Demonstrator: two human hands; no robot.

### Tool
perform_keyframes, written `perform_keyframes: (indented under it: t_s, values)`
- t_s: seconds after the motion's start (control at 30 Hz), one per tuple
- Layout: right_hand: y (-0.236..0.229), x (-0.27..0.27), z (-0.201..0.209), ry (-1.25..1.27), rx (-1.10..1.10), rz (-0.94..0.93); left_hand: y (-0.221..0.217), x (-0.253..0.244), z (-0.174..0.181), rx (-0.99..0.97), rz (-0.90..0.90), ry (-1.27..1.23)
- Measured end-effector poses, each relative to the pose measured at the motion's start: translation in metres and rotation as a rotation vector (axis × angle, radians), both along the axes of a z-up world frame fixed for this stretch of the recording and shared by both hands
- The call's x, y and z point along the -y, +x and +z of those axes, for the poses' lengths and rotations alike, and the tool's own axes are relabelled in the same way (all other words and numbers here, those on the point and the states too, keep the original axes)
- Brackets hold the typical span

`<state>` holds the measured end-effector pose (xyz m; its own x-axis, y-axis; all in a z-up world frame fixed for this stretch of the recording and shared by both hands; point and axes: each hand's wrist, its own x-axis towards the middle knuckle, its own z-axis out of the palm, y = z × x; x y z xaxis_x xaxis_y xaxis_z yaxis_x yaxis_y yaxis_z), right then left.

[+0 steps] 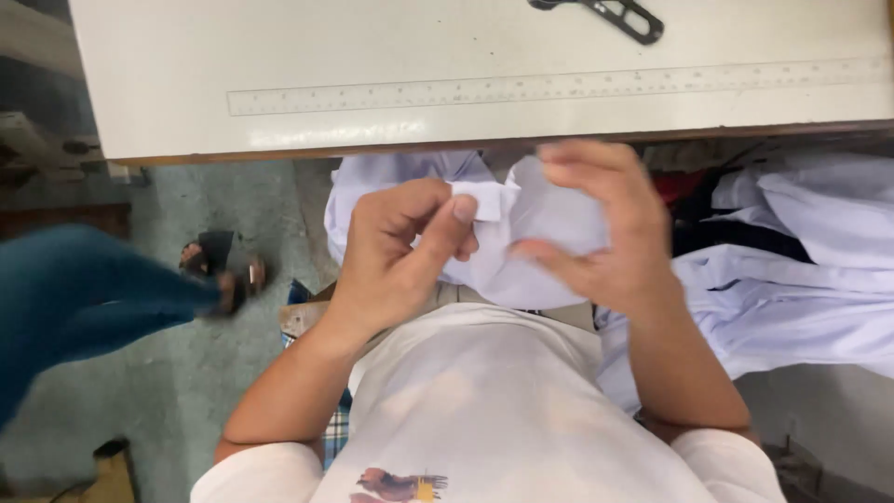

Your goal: Trimming loose threads from a white garment using thread snips at a sewing workstation.

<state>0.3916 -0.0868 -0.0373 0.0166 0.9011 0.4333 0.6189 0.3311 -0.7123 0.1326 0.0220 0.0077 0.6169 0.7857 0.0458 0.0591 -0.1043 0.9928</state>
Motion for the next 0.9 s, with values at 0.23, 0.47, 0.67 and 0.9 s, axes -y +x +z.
perform_keyframes:
  t_s: [0.23, 0.47, 0.67, 0.9]
  values:
    - [-0.001, -0.024, 0.010, -0.071, -0.071, 0.207, -0.007, -0.025, -0.006, -0.089, 0.030, 0.438]
    - [0.064, -0.004, 0.020, -0.369, -0.009, 0.198, -0.003, -0.037, -0.008, -0.023, -0.244, 0.191]
    - [0.079, 0.003, -0.001, -0.364, 0.028, 0.241, 0.011, -0.033, -0.030, -0.029, -0.239, -0.097]
    - [0.087, -0.008, -0.029, -0.351, 0.106, 0.195, 0.022, -0.034, -0.073, 0.072, -0.114, -0.406]
